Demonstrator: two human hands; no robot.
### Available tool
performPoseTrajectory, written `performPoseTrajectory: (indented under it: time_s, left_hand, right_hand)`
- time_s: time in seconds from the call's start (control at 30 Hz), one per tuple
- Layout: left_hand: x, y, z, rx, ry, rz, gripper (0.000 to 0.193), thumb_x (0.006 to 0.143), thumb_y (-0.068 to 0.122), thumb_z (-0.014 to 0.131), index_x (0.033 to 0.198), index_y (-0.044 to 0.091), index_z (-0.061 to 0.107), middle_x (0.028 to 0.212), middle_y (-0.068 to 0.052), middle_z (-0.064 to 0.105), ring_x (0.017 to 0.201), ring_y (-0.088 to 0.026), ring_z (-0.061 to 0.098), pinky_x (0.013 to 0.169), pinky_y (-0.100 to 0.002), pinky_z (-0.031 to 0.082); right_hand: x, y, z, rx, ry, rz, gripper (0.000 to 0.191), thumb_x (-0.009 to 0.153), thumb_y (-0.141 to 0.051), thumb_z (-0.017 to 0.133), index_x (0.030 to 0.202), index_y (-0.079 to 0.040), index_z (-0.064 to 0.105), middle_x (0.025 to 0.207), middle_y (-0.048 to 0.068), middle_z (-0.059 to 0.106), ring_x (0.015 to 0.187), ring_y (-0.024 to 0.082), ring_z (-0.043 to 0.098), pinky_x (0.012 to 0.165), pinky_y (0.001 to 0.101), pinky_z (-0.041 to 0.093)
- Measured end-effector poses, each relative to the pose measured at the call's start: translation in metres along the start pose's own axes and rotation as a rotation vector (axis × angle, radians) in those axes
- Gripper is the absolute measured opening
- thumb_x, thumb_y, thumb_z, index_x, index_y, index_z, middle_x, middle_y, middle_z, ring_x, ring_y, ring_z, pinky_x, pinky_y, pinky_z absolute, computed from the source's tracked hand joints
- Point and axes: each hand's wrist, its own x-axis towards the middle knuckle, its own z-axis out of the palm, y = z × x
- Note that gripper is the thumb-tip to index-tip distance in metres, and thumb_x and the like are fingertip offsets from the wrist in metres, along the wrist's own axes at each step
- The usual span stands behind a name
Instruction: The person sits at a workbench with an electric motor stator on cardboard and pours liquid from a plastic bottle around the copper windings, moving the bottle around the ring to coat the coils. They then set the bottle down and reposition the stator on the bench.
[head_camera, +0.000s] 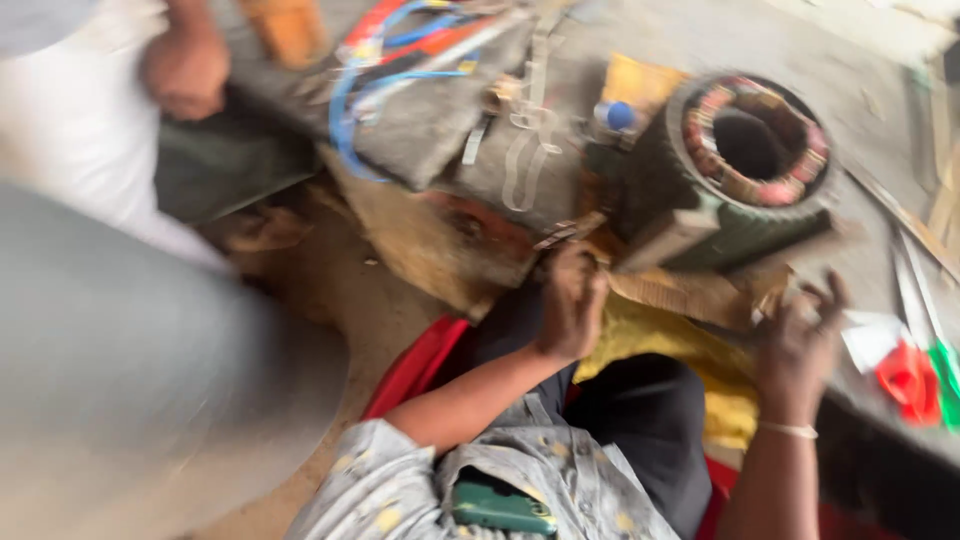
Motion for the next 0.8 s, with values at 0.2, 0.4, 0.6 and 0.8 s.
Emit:
performPoseTrajectory:
  time_s: [0.2, 0.4, 0.6, 0.8]
  left_hand:
    - [0.044, 0.017, 0.02, 0.531, 0.149, 0.398, 0.041, 0.114, 0.04, 0.043, 0.134, 0.006, 0.053, 0.128, -0.014, 0.052, 0.115, -0.031, 0.051, 0.105, -0.05, 0.037]
    - [0.075, 0.051, 0.037, 0.48, 0.121, 0.419, 0.058, 0.103, 0.047, 0.048, 0.143, 0.005, 0.052, 0.145, -0.02, 0.051, 0.14, -0.039, 0.045, 0.124, -0.055, 0.029]
    - [0.085, 0.047, 0.045, 0.639, 0.093, 0.531, 0.073, 0.089, 0.047, 0.082, 0.141, 0.007, 0.05, 0.145, -0.024, 0.047, 0.142, -0.044, 0.048, 0.116, -0.055, 0.042]
    - [0.105, 0.022, 0.06, 0.578, 0.096, 0.371, 0.08, 0.083, 0.046, 0.087, 0.142, 0.008, 0.049, 0.14, -0.02, 0.049, 0.131, -0.039, 0.05, 0.112, -0.051, 0.045]
  right_hand:
    - [0.025, 0.013, 0.026, 0.789, 0.041, 0.129, 0.056, 0.119, -0.045, 0.039, 0.161, -0.009, 0.037, 0.151, 0.016, 0.051, 0.129, 0.025, 0.058, 0.103, 0.0395, 0.053]
    - [0.027, 0.002, 0.063, 0.326, 0.157, -0.308, 0.066, 0.123, -0.029, 0.049, 0.164, 0.001, 0.006, 0.167, 0.023, 0.03, 0.156, 0.037, 0.033, 0.134, 0.0425, 0.025]
    - [0.026, -0.018, 0.092, 0.151, 0.257, -0.29, 0.082, 0.119, -0.017, 0.051, 0.162, -0.003, -0.017, 0.176, 0.023, -0.002, 0.163, 0.032, 0.01, 0.139, 0.0382, 0.015]
    - [0.058, -0.008, 0.1, 0.334, 0.186, -0.296, 0.086, 0.113, -0.008, 0.047, 0.162, -0.003, -0.024, 0.178, 0.021, -0.006, 0.164, 0.031, 0.002, 0.135, 0.0344, 0.006]
